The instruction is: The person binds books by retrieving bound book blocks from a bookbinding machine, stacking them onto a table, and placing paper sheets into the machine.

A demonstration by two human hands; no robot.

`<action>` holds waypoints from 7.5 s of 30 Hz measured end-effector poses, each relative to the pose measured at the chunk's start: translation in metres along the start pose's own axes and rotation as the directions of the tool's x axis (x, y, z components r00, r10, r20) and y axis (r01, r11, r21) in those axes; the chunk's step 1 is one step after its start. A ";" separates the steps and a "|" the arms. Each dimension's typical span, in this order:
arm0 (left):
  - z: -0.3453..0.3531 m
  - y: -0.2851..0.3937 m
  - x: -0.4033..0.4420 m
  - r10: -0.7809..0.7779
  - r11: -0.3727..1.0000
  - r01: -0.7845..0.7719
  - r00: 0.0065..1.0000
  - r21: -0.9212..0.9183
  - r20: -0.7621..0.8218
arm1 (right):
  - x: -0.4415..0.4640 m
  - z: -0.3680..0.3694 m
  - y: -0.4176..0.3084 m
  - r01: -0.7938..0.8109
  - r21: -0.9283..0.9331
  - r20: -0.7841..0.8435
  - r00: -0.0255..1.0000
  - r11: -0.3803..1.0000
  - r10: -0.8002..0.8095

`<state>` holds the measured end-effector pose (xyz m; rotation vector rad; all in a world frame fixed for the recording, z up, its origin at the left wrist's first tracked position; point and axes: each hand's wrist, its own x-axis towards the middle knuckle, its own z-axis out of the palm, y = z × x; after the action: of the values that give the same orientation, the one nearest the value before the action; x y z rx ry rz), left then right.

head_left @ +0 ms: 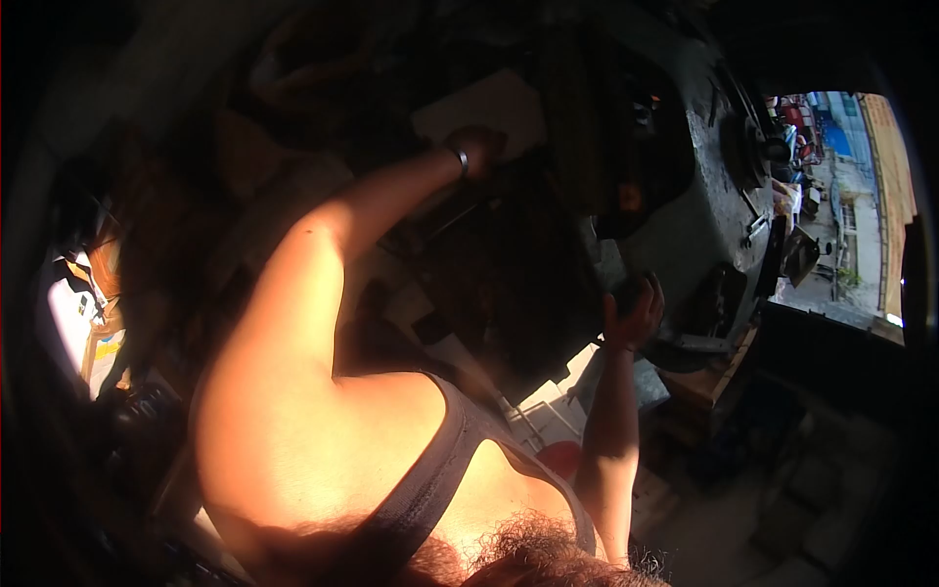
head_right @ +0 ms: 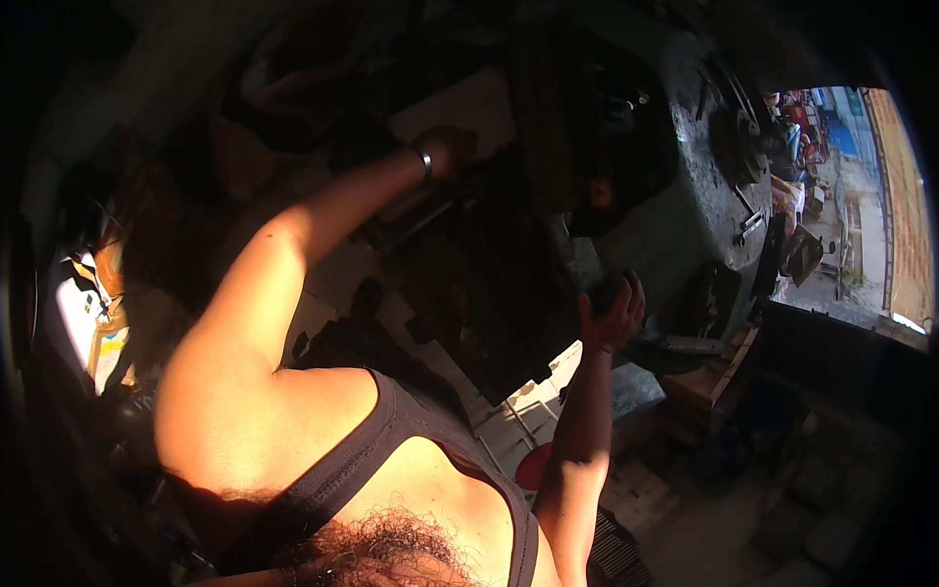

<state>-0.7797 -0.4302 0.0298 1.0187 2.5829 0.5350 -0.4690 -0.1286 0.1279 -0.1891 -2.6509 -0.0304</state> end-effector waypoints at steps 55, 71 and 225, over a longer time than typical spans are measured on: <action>0.003 -0.025 0.037 -0.235 0.971 0.228 0.832 0.077 0.502 | 0.000 -0.002 0.008 -0.078 0.024 -0.015 0.997 0.997 0.078; 0.030 -0.043 -0.016 -0.109 0.813 0.008 0.984 -0.582 -0.138 | 0.004 0.001 0.001 0.034 0.011 -0.056 0.998 0.999 -0.033; 0.285 0.185 -0.281 0.158 0.741 -0.670 0.123 -0.036 0.980 | -0.727 -0.068 -0.322 -0.481 0.572 0.426 -0.518 -0.665 0.742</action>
<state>-0.3568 -0.4370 -0.0967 1.5843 1.1796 -0.5433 0.1543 -0.5442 -0.1469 -2.0226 -0.6527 1.3463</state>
